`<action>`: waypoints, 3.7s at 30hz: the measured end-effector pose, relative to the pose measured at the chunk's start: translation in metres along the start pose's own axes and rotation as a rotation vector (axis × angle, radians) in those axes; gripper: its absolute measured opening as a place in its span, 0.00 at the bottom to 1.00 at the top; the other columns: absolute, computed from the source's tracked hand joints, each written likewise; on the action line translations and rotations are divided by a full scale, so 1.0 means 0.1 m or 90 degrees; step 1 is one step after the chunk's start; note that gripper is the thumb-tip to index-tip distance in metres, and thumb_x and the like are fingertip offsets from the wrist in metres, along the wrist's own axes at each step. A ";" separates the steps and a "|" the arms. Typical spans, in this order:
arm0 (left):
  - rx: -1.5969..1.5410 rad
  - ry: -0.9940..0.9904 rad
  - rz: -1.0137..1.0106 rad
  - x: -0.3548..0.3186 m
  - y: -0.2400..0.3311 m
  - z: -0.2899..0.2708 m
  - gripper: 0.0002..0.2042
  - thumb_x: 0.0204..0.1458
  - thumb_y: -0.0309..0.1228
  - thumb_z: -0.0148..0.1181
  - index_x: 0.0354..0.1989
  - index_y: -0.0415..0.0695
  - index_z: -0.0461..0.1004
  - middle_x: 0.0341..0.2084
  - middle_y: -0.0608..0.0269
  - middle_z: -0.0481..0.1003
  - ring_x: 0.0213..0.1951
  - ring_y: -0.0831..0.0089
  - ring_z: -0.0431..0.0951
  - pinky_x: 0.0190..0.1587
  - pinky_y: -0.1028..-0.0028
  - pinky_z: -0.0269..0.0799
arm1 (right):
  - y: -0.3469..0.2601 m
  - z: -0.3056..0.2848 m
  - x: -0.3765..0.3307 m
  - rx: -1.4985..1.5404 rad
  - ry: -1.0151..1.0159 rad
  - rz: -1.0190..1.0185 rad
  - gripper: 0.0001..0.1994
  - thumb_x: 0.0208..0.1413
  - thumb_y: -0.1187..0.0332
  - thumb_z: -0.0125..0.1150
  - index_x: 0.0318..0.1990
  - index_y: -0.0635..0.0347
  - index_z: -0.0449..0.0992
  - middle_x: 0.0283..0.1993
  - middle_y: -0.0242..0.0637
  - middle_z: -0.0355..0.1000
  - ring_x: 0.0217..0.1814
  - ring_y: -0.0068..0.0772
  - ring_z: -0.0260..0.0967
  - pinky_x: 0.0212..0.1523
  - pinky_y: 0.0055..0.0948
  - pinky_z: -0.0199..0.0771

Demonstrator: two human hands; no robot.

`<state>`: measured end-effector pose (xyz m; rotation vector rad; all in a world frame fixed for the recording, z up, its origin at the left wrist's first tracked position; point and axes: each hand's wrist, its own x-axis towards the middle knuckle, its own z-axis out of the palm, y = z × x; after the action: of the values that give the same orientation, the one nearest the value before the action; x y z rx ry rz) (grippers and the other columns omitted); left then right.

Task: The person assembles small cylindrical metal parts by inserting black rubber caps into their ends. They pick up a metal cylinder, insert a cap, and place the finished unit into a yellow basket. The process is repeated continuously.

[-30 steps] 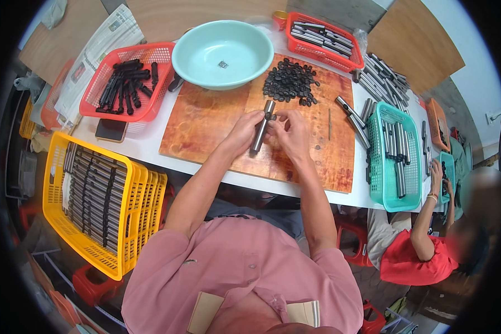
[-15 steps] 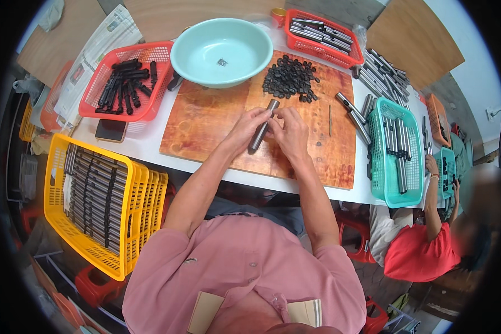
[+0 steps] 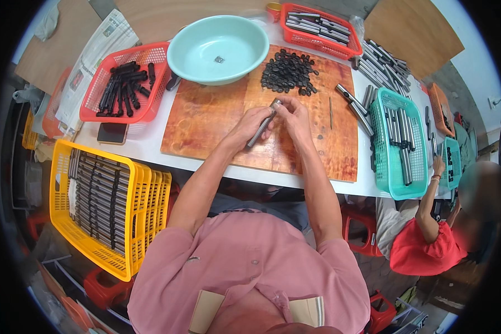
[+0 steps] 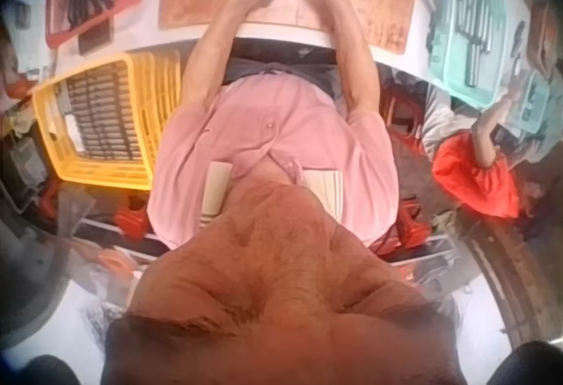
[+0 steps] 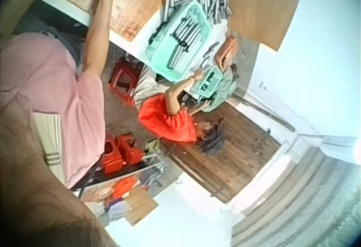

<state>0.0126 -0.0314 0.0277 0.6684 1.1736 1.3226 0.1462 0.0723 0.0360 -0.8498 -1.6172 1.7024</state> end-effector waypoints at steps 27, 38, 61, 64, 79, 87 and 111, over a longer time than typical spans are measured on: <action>0.040 0.061 0.004 0.00 -0.03 0.03 0.20 0.73 0.45 0.43 0.46 0.38 0.72 0.21 0.67 0.73 0.19 0.79 0.73 0.21 0.80 0.69 | 0.01 -0.46 0.14 -0.136 0.053 0.111 0.18 0.68 0.59 0.57 0.45 0.69 0.80 0.37 0.38 0.80 0.28 0.22 0.70 0.31 0.27 0.72; 0.267 -0.013 0.013 0.00 -0.07 0.06 0.17 0.72 0.41 0.44 0.42 0.40 0.72 0.22 0.68 0.72 0.22 0.80 0.73 0.26 0.78 0.71 | -0.05 -0.32 0.07 -0.067 -0.062 0.068 0.15 0.65 0.64 0.63 0.51 0.66 0.80 0.36 0.31 0.78 0.30 0.17 0.69 0.29 0.18 0.67; 0.868 0.122 0.534 0.12 -0.11 0.16 0.18 0.52 0.27 0.68 0.52 0.41 0.76 0.40 0.52 0.78 0.43 0.52 0.78 0.47 0.57 0.75 | 0.12 -0.64 0.09 -0.133 -0.125 -0.021 0.16 0.56 0.83 0.61 0.53 0.68 0.78 0.49 0.40 0.79 0.52 0.32 0.77 0.55 0.31 0.76; 0.841 0.119 0.534 0.11 -0.12 0.18 0.17 0.51 0.27 0.69 0.50 0.42 0.78 0.39 0.53 0.78 0.42 0.52 0.78 0.47 0.58 0.75 | 0.11 -0.66 0.04 -0.132 -0.132 -0.025 0.16 0.57 0.84 0.60 0.53 0.68 0.77 0.49 0.39 0.79 0.52 0.32 0.77 0.55 0.31 0.76; 0.874 0.103 0.472 0.02 -0.02 0.26 0.16 0.52 0.31 0.69 0.50 0.44 0.79 0.36 0.55 0.75 0.40 0.52 0.77 0.43 0.56 0.73 | 0.04 -0.75 0.00 -0.170 -0.176 0.008 0.13 0.55 0.79 0.63 0.49 0.66 0.78 0.44 0.34 0.78 0.46 0.26 0.76 0.49 0.28 0.76; 0.885 0.068 0.471 0.06 0.08 0.28 0.14 0.52 0.31 0.69 0.47 0.45 0.80 0.34 0.56 0.75 0.40 0.53 0.78 0.42 0.56 0.74 | -0.04 -0.22 0.44 -0.568 -0.034 -0.099 0.13 0.58 0.62 0.58 0.39 0.61 0.84 0.36 0.58 0.79 0.42 0.62 0.78 0.46 0.54 0.77; 0.789 0.101 0.431 0.10 -0.02 0.17 0.11 0.50 0.29 0.71 0.39 0.39 0.81 0.31 0.54 0.75 0.36 0.54 0.77 0.39 0.59 0.72 | 0.19 -0.09 0.47 -0.640 0.044 -0.160 0.13 0.63 0.61 0.57 0.37 0.64 0.76 0.33 0.54 0.79 0.36 0.59 0.78 0.40 0.54 0.75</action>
<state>0.0279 -0.0186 0.0288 2.0046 1.9813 1.0449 0.1255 0.1148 0.0158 -1.0526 -2.4153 0.6034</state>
